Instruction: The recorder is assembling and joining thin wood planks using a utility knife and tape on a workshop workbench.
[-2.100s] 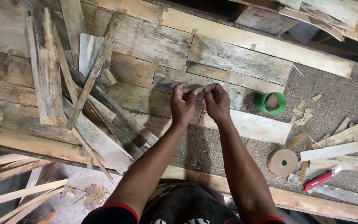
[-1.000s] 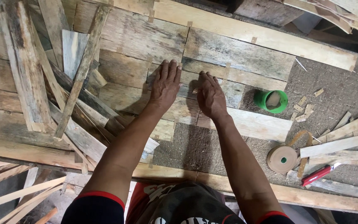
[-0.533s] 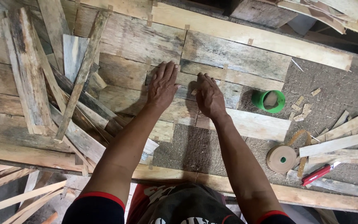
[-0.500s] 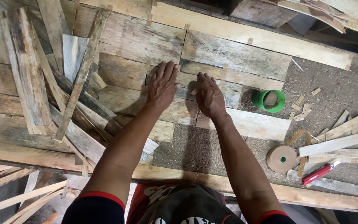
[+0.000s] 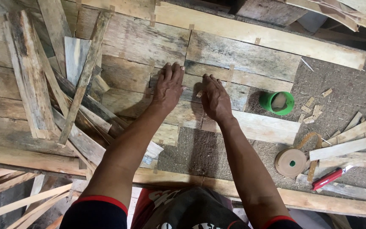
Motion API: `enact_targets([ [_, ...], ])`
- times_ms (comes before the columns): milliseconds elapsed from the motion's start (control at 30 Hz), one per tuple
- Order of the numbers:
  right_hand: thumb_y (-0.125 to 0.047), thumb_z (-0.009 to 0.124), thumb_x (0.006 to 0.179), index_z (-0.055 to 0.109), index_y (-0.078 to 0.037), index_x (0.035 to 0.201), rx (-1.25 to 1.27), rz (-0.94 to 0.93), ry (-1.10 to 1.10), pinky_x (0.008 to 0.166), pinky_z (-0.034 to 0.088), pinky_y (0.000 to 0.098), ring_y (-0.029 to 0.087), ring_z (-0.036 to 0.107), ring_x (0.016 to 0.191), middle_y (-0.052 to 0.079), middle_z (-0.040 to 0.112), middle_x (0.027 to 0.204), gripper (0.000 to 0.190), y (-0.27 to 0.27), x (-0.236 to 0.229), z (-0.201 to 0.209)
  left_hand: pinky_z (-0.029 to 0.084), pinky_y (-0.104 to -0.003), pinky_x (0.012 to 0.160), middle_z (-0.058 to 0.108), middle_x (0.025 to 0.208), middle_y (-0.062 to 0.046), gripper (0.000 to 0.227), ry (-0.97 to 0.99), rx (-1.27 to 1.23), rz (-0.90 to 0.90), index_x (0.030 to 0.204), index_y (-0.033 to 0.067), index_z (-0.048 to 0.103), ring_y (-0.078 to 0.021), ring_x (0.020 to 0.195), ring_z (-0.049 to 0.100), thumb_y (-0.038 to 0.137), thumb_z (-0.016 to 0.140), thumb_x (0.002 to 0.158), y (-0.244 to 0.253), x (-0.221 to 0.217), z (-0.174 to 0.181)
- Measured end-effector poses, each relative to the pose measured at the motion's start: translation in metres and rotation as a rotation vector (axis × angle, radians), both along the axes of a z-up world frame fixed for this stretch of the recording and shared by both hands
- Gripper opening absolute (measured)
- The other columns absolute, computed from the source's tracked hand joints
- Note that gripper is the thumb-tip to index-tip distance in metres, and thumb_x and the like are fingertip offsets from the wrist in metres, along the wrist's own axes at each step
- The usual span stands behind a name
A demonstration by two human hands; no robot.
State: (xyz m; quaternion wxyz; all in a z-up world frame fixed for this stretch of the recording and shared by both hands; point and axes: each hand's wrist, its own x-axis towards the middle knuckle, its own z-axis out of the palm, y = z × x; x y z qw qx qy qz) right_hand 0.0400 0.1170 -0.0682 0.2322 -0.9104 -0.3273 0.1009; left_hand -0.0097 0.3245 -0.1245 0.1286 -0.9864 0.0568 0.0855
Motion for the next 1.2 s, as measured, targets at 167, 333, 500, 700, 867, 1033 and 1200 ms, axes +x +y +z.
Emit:
enact_targets([
  [167,-0.013,0.049,0.104,0.045,0.004,0.149,0.007,-0.004,-0.023,0.123,0.035,0.0476,0.036,0.046,0.146,0.021,0.052,0.153,0.048,-0.003,0.001,-0.002,0.034,-0.05,0.114,0.029,0.157,-0.019,0.077,0.03,-0.06,0.011,0.162,0.0075,0.025,-0.0416,0.143,0.03,0.053,0.046,0.103,-0.001,0.005,0.027],
  [333,-0.012,0.051,0.104,0.046,0.004,0.149,0.007,-0.01,-0.031,0.123,0.035,0.0471,0.036,0.046,0.146,0.021,0.053,0.153,0.048,-0.001,0.002,-0.004,0.034,-0.054,0.113,0.031,0.156,-0.021,0.074,0.085,-0.109,0.043,0.162,0.006,0.026,-0.0444,0.143,0.03,0.046,0.05,0.105,-0.005,0.01,0.036],
  [500,-0.014,0.047,0.106,0.045,0.006,0.149,0.071,0.024,-0.124,0.12,0.04,0.0489,0.038,0.051,0.142,0.024,0.055,0.15,0.047,-0.007,0.0,-0.011,0.027,-0.057,0.119,0.026,0.161,-0.023,0.076,0.038,-0.305,0.124,0.163,0.0082,0.025,-0.046,0.148,0.026,0.032,0.062,0.1,-0.009,0.007,0.043],
  [700,-0.016,0.046,0.11,0.052,0.005,0.142,0.064,-0.028,-0.059,0.112,0.049,0.0496,0.04,0.059,0.133,0.024,0.061,0.142,0.038,-0.001,0.004,-0.006,0.023,-0.046,0.132,0.031,0.168,-0.011,0.043,0.055,-0.462,0.002,0.144,0.0117,0.053,-0.0314,0.158,0.024,0.008,0.059,0.102,-0.053,-0.005,0.009],
  [867,-0.013,0.046,0.108,0.056,0.004,0.139,0.117,-0.032,0.059,0.11,0.051,0.0478,0.038,0.063,0.126,0.025,0.063,0.139,0.036,-0.004,0.01,0.014,0.027,-0.043,0.128,0.037,0.165,-0.013,0.039,-0.113,-0.681,-0.008,0.135,0.0022,0.066,-0.0304,0.156,0.026,0.002,0.057,0.098,-0.061,-0.012,-0.001],
  [1033,-0.002,0.046,0.101,0.056,0.003,0.136,0.216,-0.118,0.321,0.103,0.056,0.0439,0.038,0.067,0.12,0.026,0.064,0.134,0.037,-0.01,0.013,0.016,0.029,-0.04,0.127,0.035,0.167,-0.011,0.038,-0.098,-0.682,0.016,0.133,0.0046,0.067,-0.0301,0.155,0.027,0.001,0.054,0.097,-0.061,-0.009,0.019],
  [1200,0.005,0.047,0.098,0.06,0.002,0.118,0.292,-0.068,0.274,0.097,0.059,0.0411,0.038,0.069,0.119,0.027,0.067,0.131,0.024,-0.024,0.024,0.002,0.026,-0.044,0.125,0.031,0.166,-0.014,0.036,-0.038,-0.678,0.029,0.136,0.0041,0.06,-0.0341,0.153,0.025,0.006,0.05,0.101,-0.066,-0.004,0.013],
])
